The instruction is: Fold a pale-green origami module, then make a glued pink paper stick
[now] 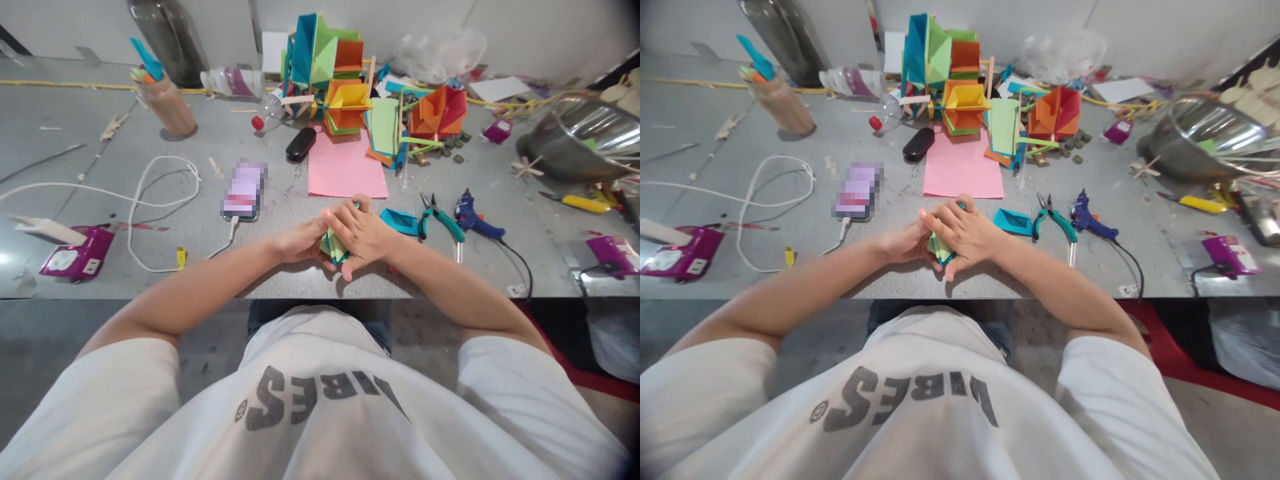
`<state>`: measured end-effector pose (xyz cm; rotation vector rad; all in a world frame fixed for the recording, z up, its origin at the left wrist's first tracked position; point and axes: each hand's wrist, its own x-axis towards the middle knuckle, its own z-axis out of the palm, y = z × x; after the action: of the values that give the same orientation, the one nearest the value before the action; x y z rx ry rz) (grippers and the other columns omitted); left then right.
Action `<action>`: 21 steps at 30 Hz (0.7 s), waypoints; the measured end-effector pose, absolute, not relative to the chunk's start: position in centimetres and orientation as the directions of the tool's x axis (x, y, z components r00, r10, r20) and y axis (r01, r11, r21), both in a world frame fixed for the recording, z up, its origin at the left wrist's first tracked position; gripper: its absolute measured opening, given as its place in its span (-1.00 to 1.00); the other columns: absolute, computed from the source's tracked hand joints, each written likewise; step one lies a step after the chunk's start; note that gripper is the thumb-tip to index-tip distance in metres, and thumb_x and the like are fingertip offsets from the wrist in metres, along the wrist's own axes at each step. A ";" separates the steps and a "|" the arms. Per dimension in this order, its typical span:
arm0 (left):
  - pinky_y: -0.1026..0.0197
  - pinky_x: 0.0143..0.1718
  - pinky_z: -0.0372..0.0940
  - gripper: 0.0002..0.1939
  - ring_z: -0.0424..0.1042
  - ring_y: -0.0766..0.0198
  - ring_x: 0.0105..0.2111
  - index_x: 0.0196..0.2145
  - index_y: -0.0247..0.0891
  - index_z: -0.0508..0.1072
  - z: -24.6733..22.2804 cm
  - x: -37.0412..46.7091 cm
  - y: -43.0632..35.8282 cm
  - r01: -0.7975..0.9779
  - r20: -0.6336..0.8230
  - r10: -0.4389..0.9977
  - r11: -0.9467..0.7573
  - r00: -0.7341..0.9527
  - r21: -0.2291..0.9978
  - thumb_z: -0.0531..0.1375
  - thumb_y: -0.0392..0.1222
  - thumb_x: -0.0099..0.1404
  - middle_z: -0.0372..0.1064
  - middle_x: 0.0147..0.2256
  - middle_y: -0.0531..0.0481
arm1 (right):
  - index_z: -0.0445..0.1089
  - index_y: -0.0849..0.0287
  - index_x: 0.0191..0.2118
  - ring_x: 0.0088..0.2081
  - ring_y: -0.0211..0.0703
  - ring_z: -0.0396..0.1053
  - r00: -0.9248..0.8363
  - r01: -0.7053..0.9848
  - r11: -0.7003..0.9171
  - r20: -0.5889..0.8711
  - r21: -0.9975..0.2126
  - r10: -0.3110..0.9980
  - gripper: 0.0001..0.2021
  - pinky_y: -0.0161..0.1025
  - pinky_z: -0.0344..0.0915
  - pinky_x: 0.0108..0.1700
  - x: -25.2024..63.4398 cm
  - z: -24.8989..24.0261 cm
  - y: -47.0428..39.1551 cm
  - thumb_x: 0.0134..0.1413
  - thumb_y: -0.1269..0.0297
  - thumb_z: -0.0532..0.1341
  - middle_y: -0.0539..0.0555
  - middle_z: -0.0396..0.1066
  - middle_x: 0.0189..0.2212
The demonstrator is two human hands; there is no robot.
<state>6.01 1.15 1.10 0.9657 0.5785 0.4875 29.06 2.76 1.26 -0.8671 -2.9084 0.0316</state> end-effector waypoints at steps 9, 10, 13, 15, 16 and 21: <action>0.19 -0.51 0.53 -0.70 0.61 0.18 -0.44 -0.08 -0.27 0.59 0.7 6.0 1.7 -0.038 -0.295 0.612 0.471 0.734 0.881 0.46 -0.12 0.29 0.59 -0.32 -0.08 | -0.36 0.08 0.80 0.57 0.57 0.15 -0.834 0.336 0.890 0.343 -0.307 0.433 0.49 0.46 0.11 0.51 28.6 -0.1 2.6 0.06 -0.85 0.08 0.40 0.07 0.64; 0.18 -0.52 0.51 -0.71 0.59 0.19 -0.47 -0.08 -0.27 0.57 0.7 6.1 1.7 -0.031 -0.297 0.621 0.460 0.726 0.887 0.44 -0.15 0.27 0.57 -0.34 -0.06 | -0.32 0.03 0.79 0.59 0.56 0.14 -0.809 0.300 0.894 0.408 -0.332 0.423 0.45 0.46 0.14 0.50 28.7 -0.1 2.9 0.07 -0.84 0.09 0.37 0.07 0.64; 0.16 -0.50 0.43 -0.68 0.52 0.21 -0.50 -0.06 -0.24 0.53 0.4 6.4 1.7 -0.026 -0.238 0.684 0.352 0.689 0.936 0.38 -0.21 0.23 0.54 -0.36 -0.02 | 0.14 -0.11 0.69 0.57 0.51 0.21 -0.661 0.344 0.837 0.524 -0.425 0.537 0.15 0.44 0.22 0.50 30.3 1.7 4.4 0.20 -0.74 0.12 0.28 0.25 0.56; 0.13 -0.40 0.45 -0.66 0.54 0.20 -0.42 -0.01 -0.21 0.53 0.1 6.3 1.8 -0.025 -0.145 0.767 0.205 0.626 0.978 0.33 -0.21 0.24 0.57 -0.27 -0.03 | 0.47 -0.07 0.45 0.39 0.41 0.43 -0.546 0.492 0.710 0.458 -0.503 0.702 -0.21 0.42 0.30 0.46 33.0 4.1 5.7 0.40 -0.51 0.16 0.27 0.49 0.38; 0.11 -0.32 0.47 -0.63 0.55 0.19 -0.35 0.02 -0.20 0.53 0.0 6.2 1.9 -0.014 -0.080 0.810 0.108 0.581 0.994 0.31 -0.22 0.24 0.58 -0.21 -0.05 | 0.56 -0.02 0.32 0.24 0.33 0.54 -0.496 0.559 0.627 0.386 -0.543 0.777 -0.35 0.38 0.38 0.39 34.8 5.4 6.3 0.45 -0.39 0.18 0.27 0.59 0.24; -0.08 0.09 0.49 -0.45 0.56 0.05 -0.04 0.17 -0.17 0.52 -0.3 4.7 2.6 0.148 0.241 0.854 -0.342 0.461 0.928 0.30 -0.24 0.19 0.57 -0.04 -0.06 | 0.60 0.05 0.07 -0.03 0.22 0.62 -0.407 0.817 0.216 -0.269 -0.535 0.873 -0.41 0.16 0.56 0.04 42.5 8.5 9.0 0.01 -0.17 0.57 0.24 0.70 0.06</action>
<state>4.74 2.62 -0.33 1.7808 0.8554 0.9525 42.49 9.00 8.47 -1.6577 -2.3781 0.9546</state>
